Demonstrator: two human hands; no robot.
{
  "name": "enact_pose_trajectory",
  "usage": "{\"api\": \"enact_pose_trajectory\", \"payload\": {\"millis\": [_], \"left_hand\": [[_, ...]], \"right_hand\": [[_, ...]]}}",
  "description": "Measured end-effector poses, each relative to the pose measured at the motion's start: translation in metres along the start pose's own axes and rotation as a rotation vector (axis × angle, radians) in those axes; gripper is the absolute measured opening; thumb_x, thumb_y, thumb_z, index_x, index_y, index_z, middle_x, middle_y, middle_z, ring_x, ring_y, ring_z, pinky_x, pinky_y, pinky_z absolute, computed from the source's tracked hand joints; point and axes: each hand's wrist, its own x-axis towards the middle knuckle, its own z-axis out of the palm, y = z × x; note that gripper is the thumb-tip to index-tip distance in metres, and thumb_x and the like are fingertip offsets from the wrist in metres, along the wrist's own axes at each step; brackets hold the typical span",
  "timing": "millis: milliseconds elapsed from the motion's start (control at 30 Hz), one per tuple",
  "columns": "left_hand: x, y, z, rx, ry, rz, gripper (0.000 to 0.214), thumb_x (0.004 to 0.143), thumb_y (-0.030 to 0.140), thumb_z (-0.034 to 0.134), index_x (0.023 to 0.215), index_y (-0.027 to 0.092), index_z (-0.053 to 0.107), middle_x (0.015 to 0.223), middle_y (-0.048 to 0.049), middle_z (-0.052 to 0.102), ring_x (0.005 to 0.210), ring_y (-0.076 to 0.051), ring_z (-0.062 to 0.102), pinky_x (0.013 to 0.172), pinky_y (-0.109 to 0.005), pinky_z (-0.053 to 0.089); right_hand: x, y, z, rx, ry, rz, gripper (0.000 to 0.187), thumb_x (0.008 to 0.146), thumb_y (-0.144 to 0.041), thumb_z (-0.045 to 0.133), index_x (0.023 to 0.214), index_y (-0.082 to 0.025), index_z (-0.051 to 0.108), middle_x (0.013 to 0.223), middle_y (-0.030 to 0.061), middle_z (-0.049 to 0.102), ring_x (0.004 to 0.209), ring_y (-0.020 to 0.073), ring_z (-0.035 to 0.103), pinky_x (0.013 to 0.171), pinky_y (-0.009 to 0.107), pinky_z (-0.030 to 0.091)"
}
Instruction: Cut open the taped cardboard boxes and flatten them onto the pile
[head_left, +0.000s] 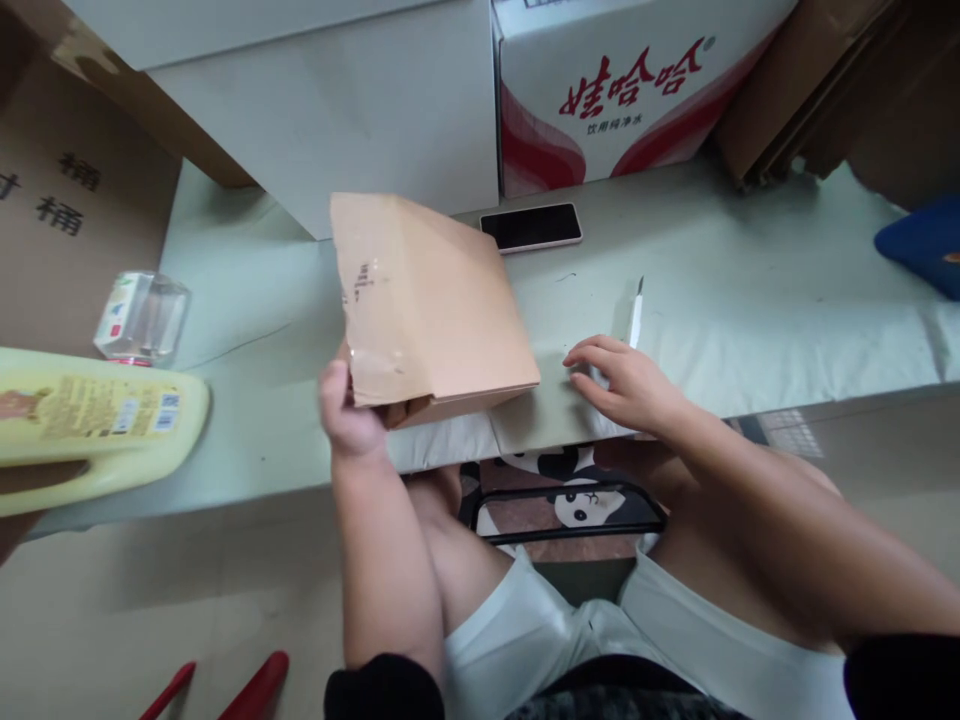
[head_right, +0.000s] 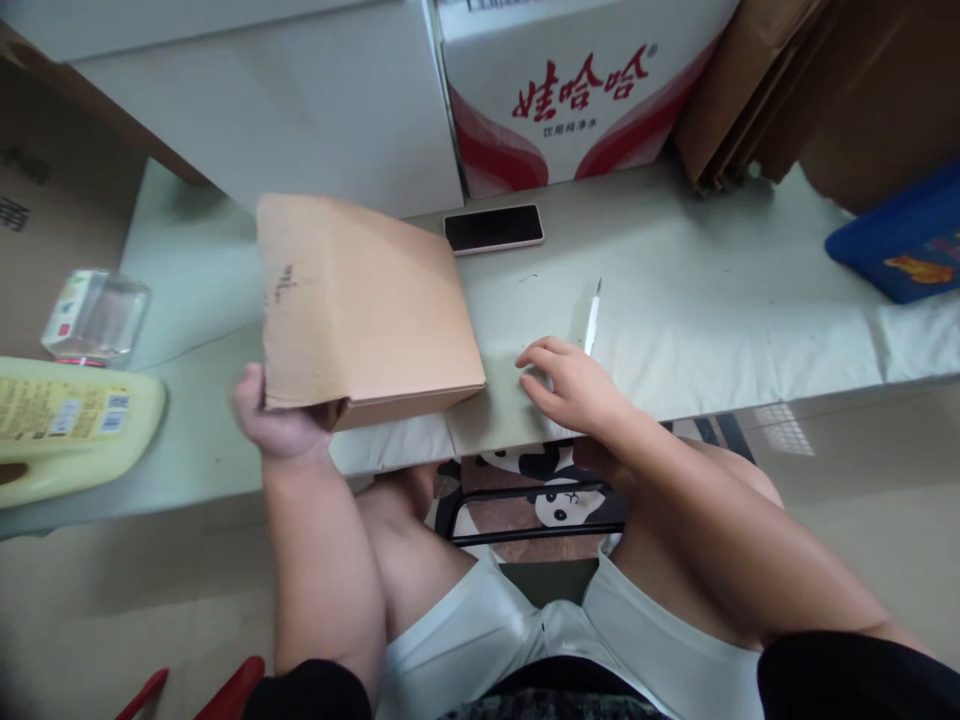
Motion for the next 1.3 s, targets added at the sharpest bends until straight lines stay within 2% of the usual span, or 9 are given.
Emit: {"api": "enact_pose_trajectory", "payload": {"millis": [133,233,333,467,567,833,1100,1200,1300], "left_hand": [[-0.004,0.0,-0.006,-0.238,0.067,-0.135,0.066,0.076,0.084,0.048,0.084,0.023,0.073,0.085,-0.0098,0.068,0.095,-0.032,0.069,0.079,-0.043,0.059],[-0.004,0.002,-0.004,-0.285,0.068,-0.163,0.037,0.069,0.057,0.072,0.084,0.024,0.074,0.078,-0.0054,0.069,0.086,-0.027,0.071,0.07,-0.036,0.057],[-0.002,0.001,0.0,-0.33,0.054,-0.258,0.027,0.064,0.04,0.073,0.084,0.023,0.076,0.079,-0.0047,0.071,0.083,-0.025,0.071,0.07,-0.035,0.057],[0.0,-0.004,0.005,-0.313,-0.008,-0.308,0.025,0.067,0.037,0.067,0.085,0.021,0.073,0.077,-0.0055,0.071,0.09,-0.027,0.072,0.074,-0.038,0.058],[0.001,-0.006,0.008,-0.252,0.002,-0.272,0.019,0.069,0.036,0.067,0.081,0.021,0.07,0.075,-0.0051,0.07,0.09,-0.027,0.072,0.073,-0.036,0.057],[0.001,-0.009,0.014,-0.3,-0.034,-0.369,0.031,0.072,0.039,0.072,0.098,0.022,0.072,0.088,-0.0054,0.076,0.084,-0.024,0.073,0.063,-0.032,0.057],[0.001,-0.025,0.016,-0.282,-0.129,-0.228,0.04,0.083,0.053,0.061,0.111,0.026,0.069,0.127,-0.0075,0.073,0.132,-0.029,0.063,0.104,-0.039,0.056],[0.003,-0.024,0.017,-0.276,-0.066,-0.219,0.042,0.084,0.057,0.063,0.11,0.025,0.068,0.122,-0.0082,0.075,0.126,-0.03,0.067,0.099,-0.04,0.058],[0.001,-0.021,0.017,-0.223,-0.007,-0.271,0.041,0.082,0.058,0.069,0.105,0.023,0.07,0.104,-0.0081,0.077,0.113,-0.029,0.072,0.086,-0.039,0.062]], "right_hand": [[0.002,-0.004,0.012,-0.085,-0.05,-0.104,0.038,0.096,-0.036,0.049,0.12,-0.017,0.071,0.129,0.016,0.068,0.127,0.0339,0.061,0.11,0.056,0.049],[0.001,-0.008,0.024,-0.196,-0.117,-0.159,0.04,0.092,-0.039,0.057,0.125,-0.021,0.07,0.15,0.016,0.056,0.147,0.044,0.041,0.116,0.068,0.038],[0.0,-0.008,0.031,-0.208,-0.129,-0.146,0.057,0.091,-0.045,0.059,0.141,-0.02,0.058,0.16,0.0182,0.044,0.153,0.0473,0.031,0.117,0.071,0.034],[0.0,-0.001,0.025,-0.078,0.034,-0.136,0.084,0.09,-0.056,0.056,0.159,-0.014,0.032,0.164,0.0236,0.036,0.153,0.043,0.032,0.121,0.066,0.034],[-0.001,0.0,0.014,0.039,0.176,-0.151,0.086,0.091,-0.058,0.054,0.16,-0.016,0.026,0.162,0.0228,0.037,0.151,0.0399,0.036,0.122,0.062,0.035],[0.006,0.006,0.018,0.389,0.115,-0.066,0.077,0.086,-0.064,0.06,0.146,-0.02,0.038,0.127,0.0175,0.063,0.11,0.0317,0.066,0.087,0.047,0.061],[0.009,0.011,0.021,0.432,0.173,0.052,0.073,0.079,-0.072,0.065,0.127,-0.019,0.049,0.104,0.0143,0.067,0.083,0.0275,0.068,0.065,0.043,0.061],[0.008,0.004,0.016,0.381,0.304,0.121,0.082,0.073,-0.068,0.071,0.133,-0.017,0.049,0.106,0.0154,0.068,0.087,0.0298,0.068,0.066,0.044,0.06],[0.007,-0.001,0.01,0.423,0.43,0.119,0.066,0.077,-0.064,0.066,0.125,-0.019,0.057,0.107,0.0135,0.07,0.094,0.0296,0.067,0.079,0.045,0.059]]}}
